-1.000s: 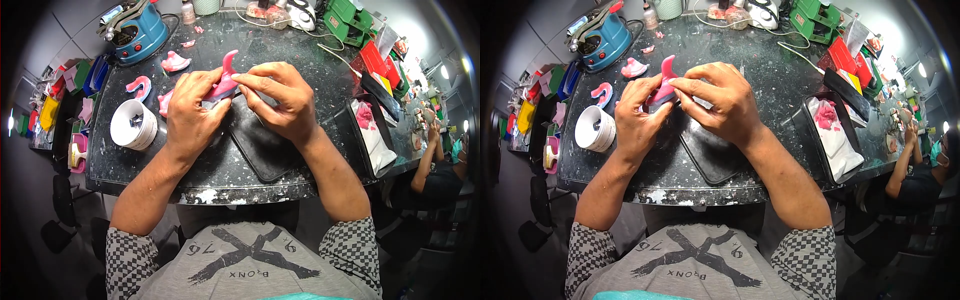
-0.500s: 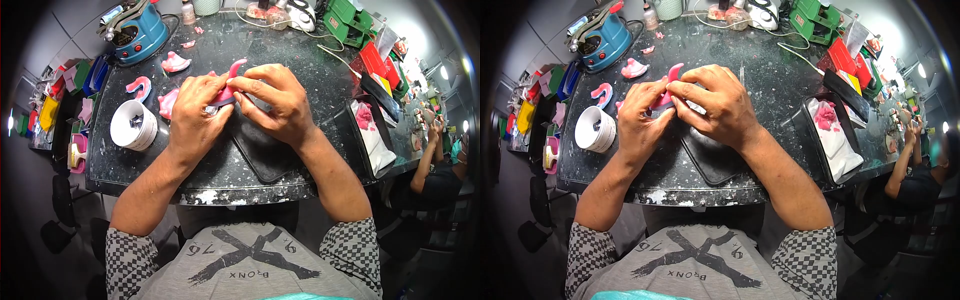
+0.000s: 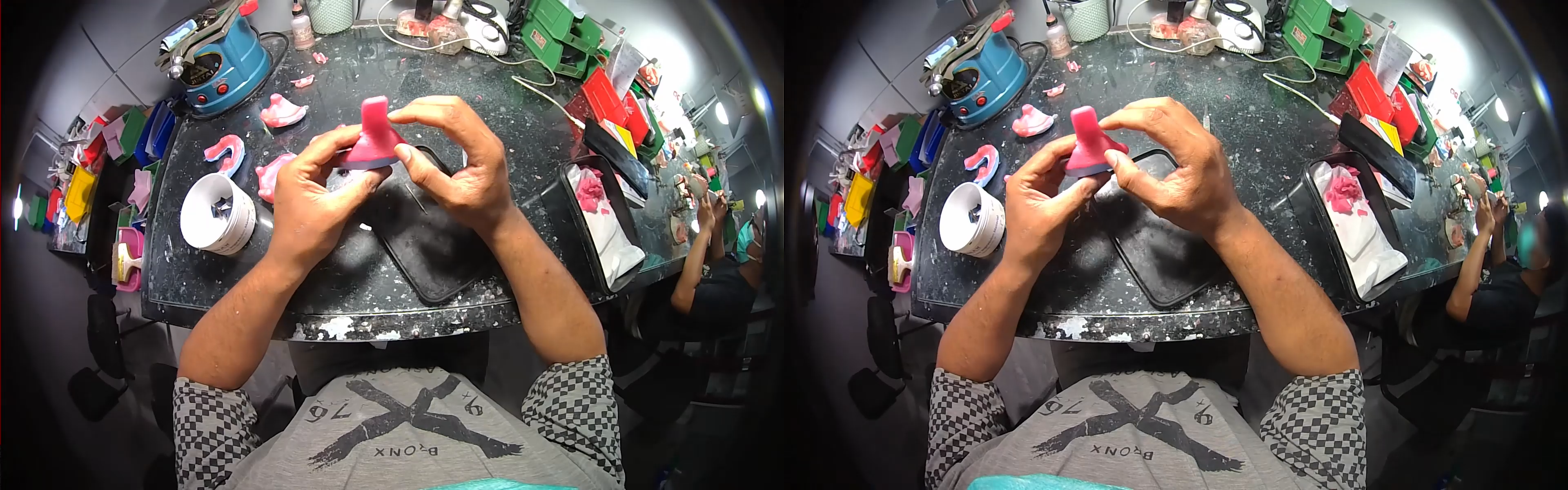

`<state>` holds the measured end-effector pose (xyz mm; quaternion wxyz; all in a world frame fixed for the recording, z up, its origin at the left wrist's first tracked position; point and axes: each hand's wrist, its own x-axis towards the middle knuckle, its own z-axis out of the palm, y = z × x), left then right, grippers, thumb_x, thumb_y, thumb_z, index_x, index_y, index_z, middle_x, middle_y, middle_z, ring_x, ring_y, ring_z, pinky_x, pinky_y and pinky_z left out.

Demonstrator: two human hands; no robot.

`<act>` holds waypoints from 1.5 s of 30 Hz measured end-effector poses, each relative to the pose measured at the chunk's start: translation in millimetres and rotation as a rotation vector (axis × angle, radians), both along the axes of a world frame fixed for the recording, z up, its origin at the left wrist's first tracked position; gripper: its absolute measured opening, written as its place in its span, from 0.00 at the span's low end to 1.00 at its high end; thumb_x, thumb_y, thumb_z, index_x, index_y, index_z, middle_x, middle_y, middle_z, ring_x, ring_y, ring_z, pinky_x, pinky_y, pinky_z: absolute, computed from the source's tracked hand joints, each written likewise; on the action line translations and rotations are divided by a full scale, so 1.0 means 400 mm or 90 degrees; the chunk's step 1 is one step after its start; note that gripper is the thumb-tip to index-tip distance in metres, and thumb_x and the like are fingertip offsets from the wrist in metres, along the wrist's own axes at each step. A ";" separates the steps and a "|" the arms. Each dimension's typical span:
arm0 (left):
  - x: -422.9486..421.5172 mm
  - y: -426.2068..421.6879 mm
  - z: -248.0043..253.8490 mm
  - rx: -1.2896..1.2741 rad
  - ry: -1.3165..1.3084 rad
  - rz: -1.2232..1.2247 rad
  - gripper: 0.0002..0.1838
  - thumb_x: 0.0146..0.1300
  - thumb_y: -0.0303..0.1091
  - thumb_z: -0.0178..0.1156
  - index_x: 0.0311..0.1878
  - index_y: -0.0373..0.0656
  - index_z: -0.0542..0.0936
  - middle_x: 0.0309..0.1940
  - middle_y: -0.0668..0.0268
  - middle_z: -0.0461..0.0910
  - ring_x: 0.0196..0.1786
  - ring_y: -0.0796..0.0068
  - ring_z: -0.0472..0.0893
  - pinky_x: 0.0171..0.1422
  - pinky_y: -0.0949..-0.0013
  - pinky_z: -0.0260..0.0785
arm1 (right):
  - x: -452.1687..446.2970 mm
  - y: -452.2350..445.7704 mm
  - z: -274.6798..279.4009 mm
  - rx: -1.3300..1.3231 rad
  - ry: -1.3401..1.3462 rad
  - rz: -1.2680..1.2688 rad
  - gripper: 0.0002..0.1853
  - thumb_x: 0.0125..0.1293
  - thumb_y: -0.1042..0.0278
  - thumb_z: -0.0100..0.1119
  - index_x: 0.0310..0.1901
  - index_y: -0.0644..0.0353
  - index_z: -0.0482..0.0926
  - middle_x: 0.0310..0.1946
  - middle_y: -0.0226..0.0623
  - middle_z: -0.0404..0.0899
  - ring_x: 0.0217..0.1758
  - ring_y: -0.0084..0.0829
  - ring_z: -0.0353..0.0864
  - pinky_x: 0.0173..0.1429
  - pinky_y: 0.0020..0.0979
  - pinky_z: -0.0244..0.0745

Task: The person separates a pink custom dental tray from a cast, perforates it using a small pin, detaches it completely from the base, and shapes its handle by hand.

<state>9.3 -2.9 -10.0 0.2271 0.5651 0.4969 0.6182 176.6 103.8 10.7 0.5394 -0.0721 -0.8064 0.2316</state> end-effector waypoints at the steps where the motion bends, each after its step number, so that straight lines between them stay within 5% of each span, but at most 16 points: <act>1: 0.005 0.001 0.007 -0.002 -0.090 -0.063 0.23 0.58 0.21 0.69 0.58 0.34 0.79 0.52 0.61 0.82 0.56 0.73 0.81 0.63 0.69 0.74 | 0.003 0.004 0.000 -0.002 -0.005 0.017 0.15 0.56 0.71 0.70 0.46 0.58 0.84 0.45 0.39 0.85 0.52 0.38 0.84 0.57 0.36 0.77; 6: -0.001 -0.005 0.021 -0.009 -0.248 -0.184 0.20 0.61 0.19 0.65 0.58 0.34 0.77 0.53 0.63 0.82 0.58 0.75 0.80 0.66 0.68 0.71 | 0.005 0.006 -0.009 -0.005 -0.003 0.059 0.19 0.53 0.71 0.73 0.48 0.57 0.84 0.46 0.38 0.85 0.51 0.38 0.84 0.58 0.36 0.76; 13: -0.008 -0.009 0.022 0.014 -0.244 -0.234 0.20 0.60 0.19 0.64 0.57 0.34 0.77 0.53 0.63 0.81 0.59 0.74 0.79 0.68 0.66 0.68 | 0.003 -0.019 0.015 0.065 0.001 0.062 0.23 0.51 0.73 0.75 0.51 0.56 0.83 0.46 0.35 0.85 0.50 0.36 0.84 0.59 0.35 0.74; 15: -0.013 -0.008 0.018 0.003 -0.179 -0.205 0.25 0.58 0.22 0.63 0.60 0.32 0.73 0.55 0.55 0.81 0.62 0.63 0.81 0.70 0.59 0.70 | -0.001 -0.015 0.008 0.070 0.010 0.060 0.22 0.51 0.73 0.75 0.51 0.56 0.84 0.46 0.35 0.85 0.49 0.36 0.83 0.59 0.36 0.74; 23: -0.014 -0.011 0.018 0.004 -0.221 -0.229 0.23 0.58 0.19 0.63 0.59 0.34 0.75 0.55 0.58 0.80 0.61 0.68 0.79 0.71 0.62 0.67 | 0.002 -0.026 0.011 0.054 0.000 0.062 0.20 0.52 0.73 0.74 0.49 0.57 0.85 0.44 0.36 0.85 0.48 0.35 0.83 0.58 0.35 0.74; 25: -0.010 -0.008 0.019 0.006 -0.229 -0.240 0.21 0.58 0.16 0.62 0.57 0.35 0.77 0.55 0.61 0.80 0.61 0.72 0.78 0.70 0.65 0.66 | 0.000 -0.032 0.010 -0.078 0.053 0.130 0.15 0.56 0.73 0.73 0.47 0.58 0.86 0.44 0.37 0.85 0.48 0.32 0.83 0.56 0.32 0.76; 32: -0.013 -0.001 0.020 0.108 -0.035 -0.247 0.21 0.56 0.15 0.60 0.54 0.35 0.79 0.60 0.56 0.77 0.66 0.66 0.75 0.74 0.60 0.63 | 0.009 -0.025 0.008 -0.219 0.043 0.174 0.08 0.60 0.71 0.73 0.42 0.59 0.89 0.40 0.36 0.85 0.47 0.27 0.83 0.54 0.29 0.77; 45: -0.015 -0.004 0.014 0.080 -0.036 -0.243 0.23 0.56 0.18 0.62 0.57 0.35 0.79 0.60 0.56 0.78 0.66 0.65 0.75 0.75 0.59 0.63 | 0.014 -0.012 0.003 -0.196 -0.005 0.196 0.08 0.59 0.70 0.74 0.41 0.56 0.90 0.37 0.33 0.85 0.48 0.27 0.81 0.58 0.30 0.74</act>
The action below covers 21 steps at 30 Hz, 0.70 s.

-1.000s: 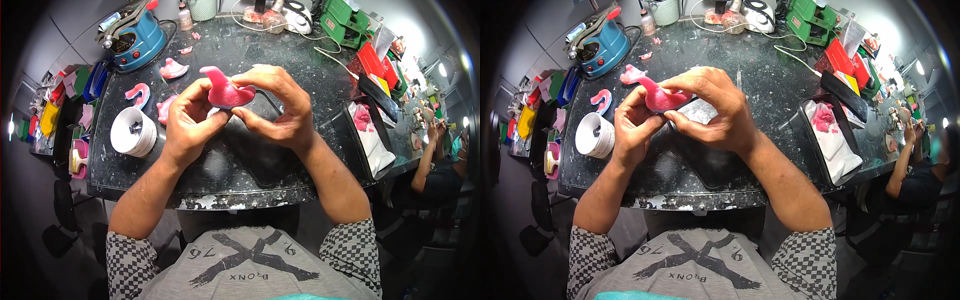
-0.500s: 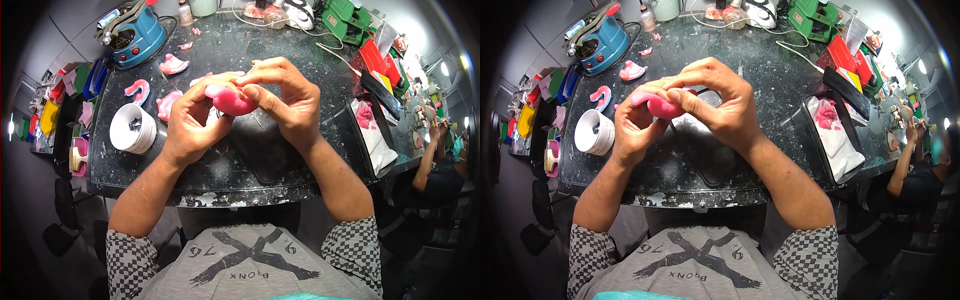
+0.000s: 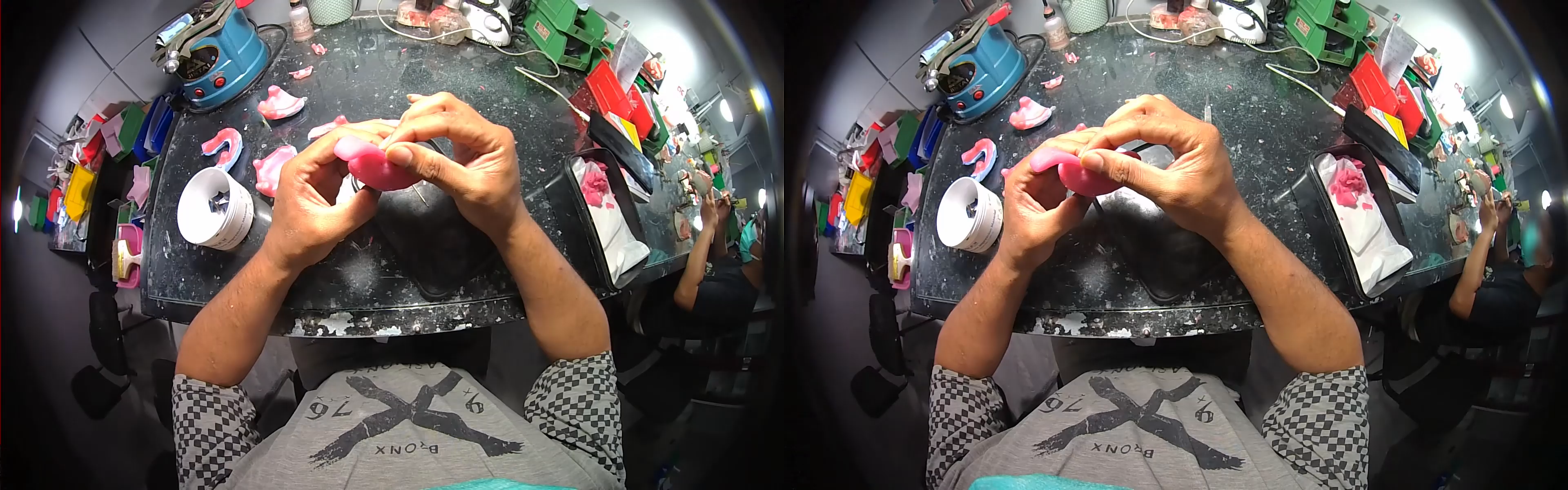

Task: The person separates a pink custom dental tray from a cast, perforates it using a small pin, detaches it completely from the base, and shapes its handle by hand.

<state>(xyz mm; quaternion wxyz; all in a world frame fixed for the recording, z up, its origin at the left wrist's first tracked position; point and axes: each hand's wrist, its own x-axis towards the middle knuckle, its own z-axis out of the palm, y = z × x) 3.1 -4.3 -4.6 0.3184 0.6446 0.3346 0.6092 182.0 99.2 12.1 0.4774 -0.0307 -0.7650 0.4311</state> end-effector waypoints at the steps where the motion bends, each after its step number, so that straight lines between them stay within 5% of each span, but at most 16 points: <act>1: -0.001 -0.001 0.001 0.001 0.001 0.000 0.23 0.56 0.18 0.62 0.57 0.35 0.79 0.60 0.56 0.78 0.66 0.65 0.75 0.75 0.59 0.63 | -0.001 0.001 0.000 0.001 0.001 0.000 0.08 0.59 0.70 0.74 0.41 0.56 0.90 0.37 0.33 0.85 0.48 0.27 0.81 0.58 0.30 0.74; 12: 0.009 -0.001 0.003 -0.040 -0.160 -0.072 0.21 0.53 0.15 0.59 0.52 0.39 0.76 0.60 0.54 0.77 0.73 0.57 0.69 0.79 0.52 0.57 | -0.001 -0.024 0.023 0.208 0.012 -0.101 0.15 0.51 0.71 0.76 0.43 0.51 0.90 0.42 0.32 0.85 0.50 0.33 0.81 0.64 0.40 0.70; 21: 0.002 0.005 0.014 -0.001 -0.101 -0.075 0.22 0.52 0.15 0.58 0.52 0.40 0.75 0.60 0.54 0.77 0.75 0.55 0.66 0.81 0.50 0.53 | 0.002 -0.025 0.016 0.328 0.001 -0.138 0.19 0.50 0.69 0.76 0.46 0.48 0.88 0.43 0.27 0.84 0.53 0.30 0.82 0.68 0.47 0.66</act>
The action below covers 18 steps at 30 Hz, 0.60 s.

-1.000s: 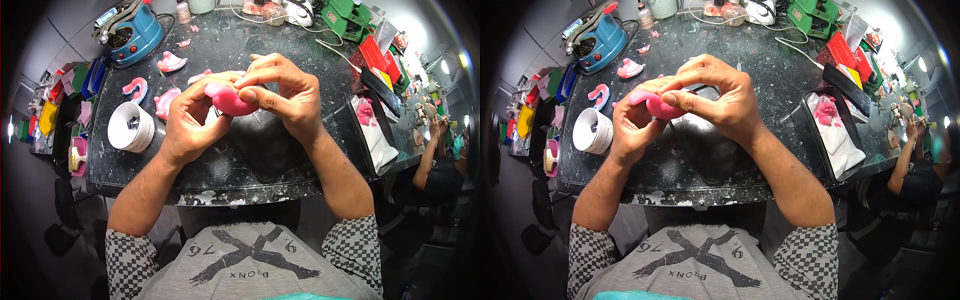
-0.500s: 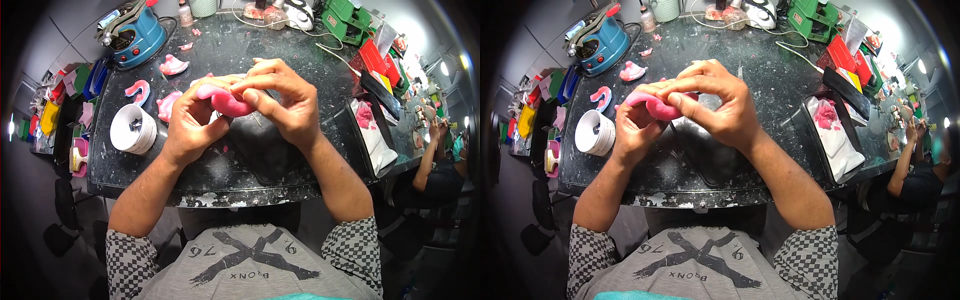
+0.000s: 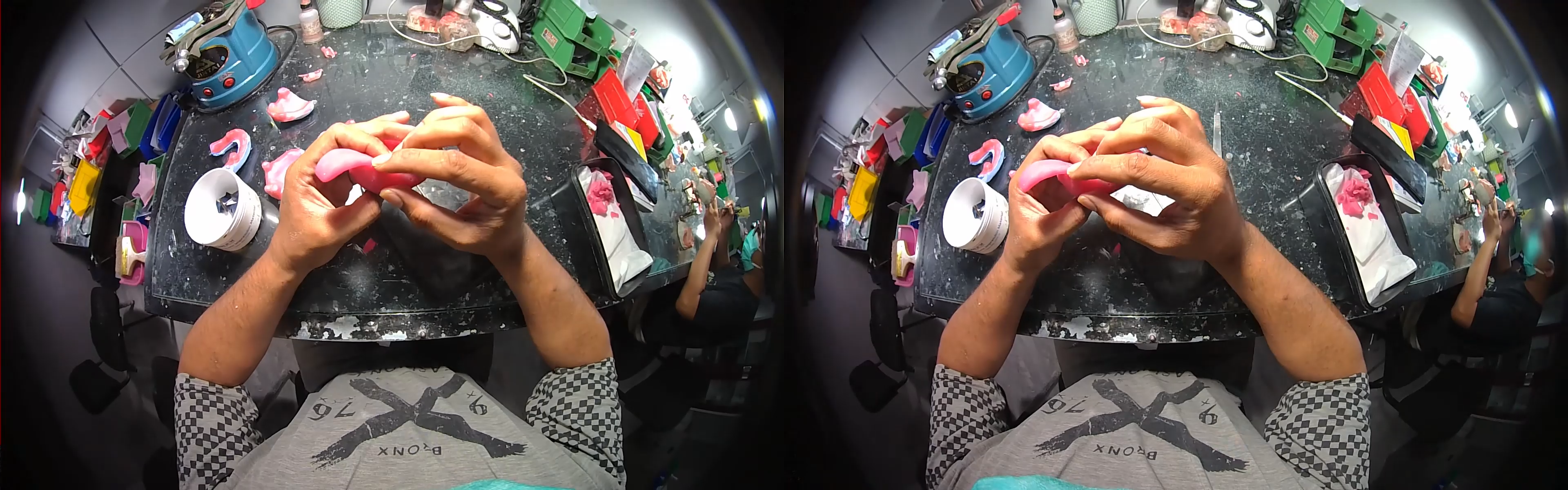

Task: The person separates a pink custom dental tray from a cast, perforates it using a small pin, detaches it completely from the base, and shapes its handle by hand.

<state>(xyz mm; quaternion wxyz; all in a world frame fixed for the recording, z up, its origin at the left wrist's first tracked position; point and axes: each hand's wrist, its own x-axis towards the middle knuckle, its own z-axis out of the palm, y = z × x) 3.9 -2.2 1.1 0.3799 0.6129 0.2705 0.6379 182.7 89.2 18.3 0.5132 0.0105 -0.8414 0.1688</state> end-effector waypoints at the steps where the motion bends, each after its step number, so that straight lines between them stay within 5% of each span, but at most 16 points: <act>1: 0.000 -0.001 0.000 0.001 0.001 0.000 0.22 0.52 0.15 0.58 0.52 0.40 0.75 0.60 0.54 0.77 0.75 0.55 0.66 0.81 0.50 0.53 | -0.001 -0.001 0.001 0.001 0.001 0.000 0.19 0.50 0.69 0.76 0.46 0.48 0.88 0.43 0.27 0.84 0.53 0.30 0.82 0.68 0.47 0.66; 18: 0.002 -0.006 0.006 -0.003 0.041 0.056 0.20 0.52 0.14 0.60 0.49 0.40 0.75 0.59 0.54 0.78 0.74 0.56 0.68 0.78 0.53 0.57 | -0.006 -0.010 0.006 -0.017 -0.001 -0.005 0.17 0.51 0.69 0.77 0.45 0.51 0.88 0.43 0.30 0.84 0.53 0.34 0.83 0.66 0.45 0.69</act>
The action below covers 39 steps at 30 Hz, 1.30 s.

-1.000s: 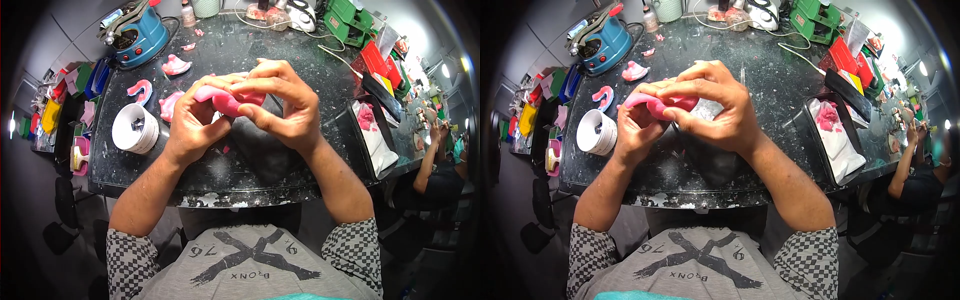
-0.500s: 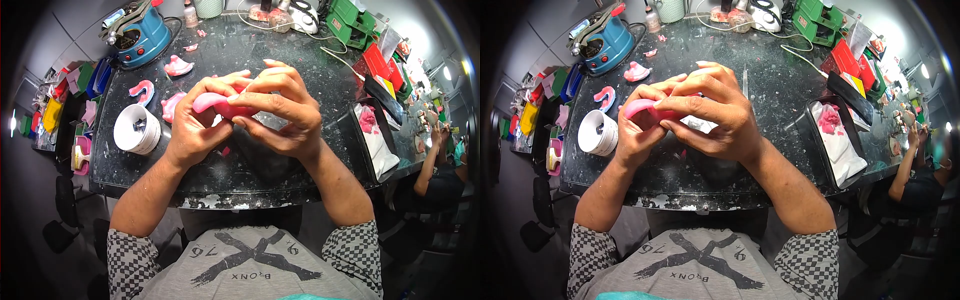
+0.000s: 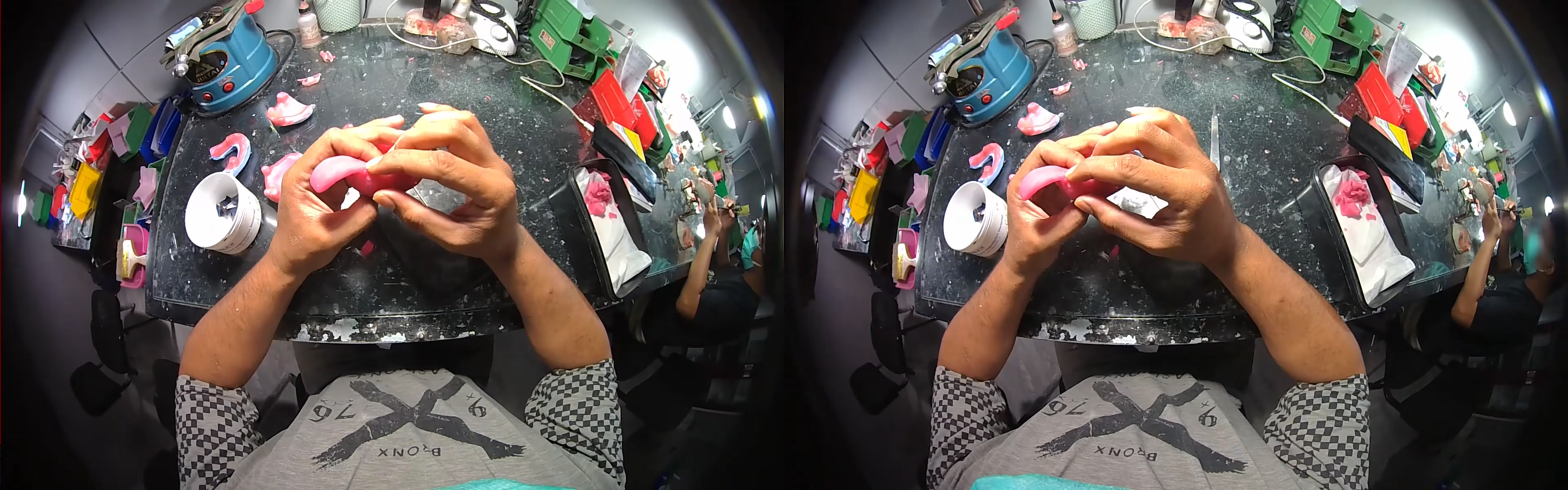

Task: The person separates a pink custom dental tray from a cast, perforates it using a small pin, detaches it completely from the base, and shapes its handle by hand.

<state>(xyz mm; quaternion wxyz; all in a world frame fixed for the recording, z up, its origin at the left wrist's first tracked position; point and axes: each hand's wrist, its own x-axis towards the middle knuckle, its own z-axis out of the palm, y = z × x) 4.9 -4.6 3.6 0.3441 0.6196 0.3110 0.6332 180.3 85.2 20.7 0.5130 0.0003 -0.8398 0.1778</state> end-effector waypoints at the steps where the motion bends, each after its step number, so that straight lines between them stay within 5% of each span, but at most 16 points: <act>1: 0.000 0.000 -0.001 -0.001 0.000 0.000 0.20 0.52 0.14 0.60 0.49 0.40 0.75 0.59 0.54 0.78 0.74 0.56 0.68 0.78 0.53 0.57 | -0.001 -0.001 0.000 -0.001 0.000 0.000 0.17 0.51 0.69 0.77 0.45 0.51 0.88 0.43 0.30 0.84 0.53 0.34 0.83 0.66 0.45 0.69; 39: -0.004 -0.001 -0.010 -0.024 0.025 0.028 0.21 0.51 0.14 0.58 0.50 0.39 0.76 0.59 0.52 0.78 0.71 0.59 0.73 0.75 0.56 0.62 | -0.005 0.021 -0.017 0.068 0.014 -0.003 0.17 0.53 0.68 0.76 0.46 0.46 0.87 0.45 0.28 0.84 0.50 0.32 0.84 0.64 0.46 0.71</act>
